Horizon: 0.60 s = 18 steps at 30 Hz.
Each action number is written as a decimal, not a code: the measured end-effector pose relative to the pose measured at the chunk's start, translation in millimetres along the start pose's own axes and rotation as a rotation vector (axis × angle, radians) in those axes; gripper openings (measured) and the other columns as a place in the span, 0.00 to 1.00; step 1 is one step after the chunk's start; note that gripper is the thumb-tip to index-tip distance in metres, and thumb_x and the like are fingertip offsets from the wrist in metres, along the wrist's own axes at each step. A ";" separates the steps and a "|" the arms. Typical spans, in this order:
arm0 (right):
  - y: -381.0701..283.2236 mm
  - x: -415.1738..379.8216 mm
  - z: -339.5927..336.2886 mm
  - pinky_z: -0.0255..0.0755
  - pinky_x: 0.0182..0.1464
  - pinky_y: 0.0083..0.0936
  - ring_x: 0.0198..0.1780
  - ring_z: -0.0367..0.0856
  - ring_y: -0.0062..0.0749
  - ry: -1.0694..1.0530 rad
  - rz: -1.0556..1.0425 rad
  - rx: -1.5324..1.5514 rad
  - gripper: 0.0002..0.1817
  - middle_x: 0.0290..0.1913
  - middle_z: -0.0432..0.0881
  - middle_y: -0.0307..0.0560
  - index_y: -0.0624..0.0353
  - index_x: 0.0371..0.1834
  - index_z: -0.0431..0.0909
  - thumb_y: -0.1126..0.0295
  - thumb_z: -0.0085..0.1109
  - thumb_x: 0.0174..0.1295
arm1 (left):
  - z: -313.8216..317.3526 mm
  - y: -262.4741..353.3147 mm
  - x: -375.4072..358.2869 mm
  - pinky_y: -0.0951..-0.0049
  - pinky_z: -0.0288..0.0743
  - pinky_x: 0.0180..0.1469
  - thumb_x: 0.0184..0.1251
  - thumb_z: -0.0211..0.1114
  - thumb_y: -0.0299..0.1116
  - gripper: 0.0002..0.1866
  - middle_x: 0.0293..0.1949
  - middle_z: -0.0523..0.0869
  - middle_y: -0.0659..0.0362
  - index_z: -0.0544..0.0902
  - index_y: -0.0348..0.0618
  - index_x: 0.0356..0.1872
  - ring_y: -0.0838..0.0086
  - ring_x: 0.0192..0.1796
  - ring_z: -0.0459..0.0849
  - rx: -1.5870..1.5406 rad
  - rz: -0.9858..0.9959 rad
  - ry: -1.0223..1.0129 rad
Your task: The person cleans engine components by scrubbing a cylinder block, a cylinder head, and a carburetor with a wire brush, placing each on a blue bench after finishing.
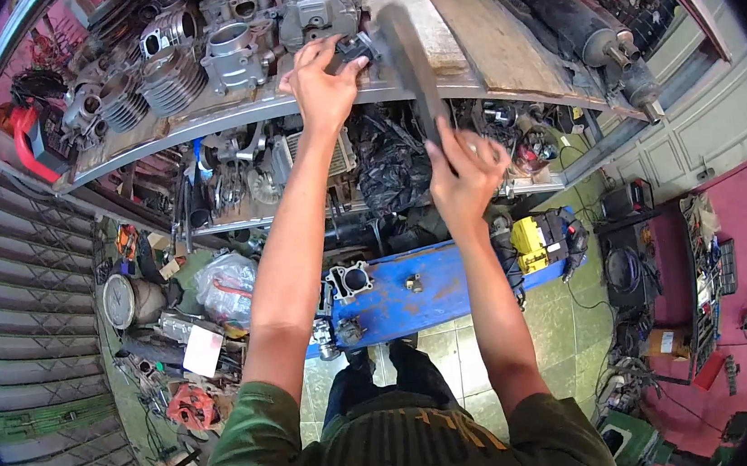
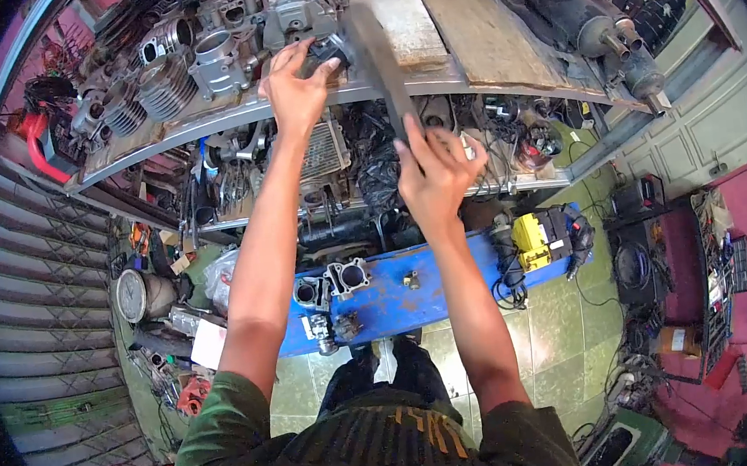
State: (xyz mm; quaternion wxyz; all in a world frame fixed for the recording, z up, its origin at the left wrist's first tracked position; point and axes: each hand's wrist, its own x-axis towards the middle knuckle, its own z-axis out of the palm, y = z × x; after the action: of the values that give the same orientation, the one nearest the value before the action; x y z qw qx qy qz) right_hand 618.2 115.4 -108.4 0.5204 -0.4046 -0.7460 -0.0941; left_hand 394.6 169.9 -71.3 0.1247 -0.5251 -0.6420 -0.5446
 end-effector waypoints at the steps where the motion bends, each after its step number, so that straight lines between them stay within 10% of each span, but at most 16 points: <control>1: -1.1 12.5 3.7 0.60 0.62 0.39 0.46 0.85 0.31 0.033 0.000 -0.004 0.23 0.38 0.91 0.39 0.48 0.57 0.89 0.68 0.76 0.56 | 3.1 -3.6 -0.1 0.56 0.66 0.68 0.52 0.83 0.42 0.27 0.55 0.89 0.55 0.90 0.50 0.56 0.62 0.63 0.83 0.001 -0.001 -0.004; 18: 7.5 3.2 26.8 0.58 0.62 0.39 0.45 0.85 0.29 -0.027 -0.020 -0.037 0.23 0.36 0.91 0.40 0.50 0.59 0.88 0.67 0.75 0.57 | 3.8 -9.7 -6.7 0.52 0.52 0.70 0.52 0.83 0.42 0.25 0.49 0.91 0.62 0.91 0.50 0.53 0.65 0.70 0.79 0.124 0.057 0.006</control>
State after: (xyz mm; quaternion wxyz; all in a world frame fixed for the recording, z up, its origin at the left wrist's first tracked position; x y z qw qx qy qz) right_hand 604.3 137.0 -119.6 0.5018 -0.4078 -0.7552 -0.1077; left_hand 391.1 170.9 -83.2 0.1742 -0.5328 -0.6591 -0.5013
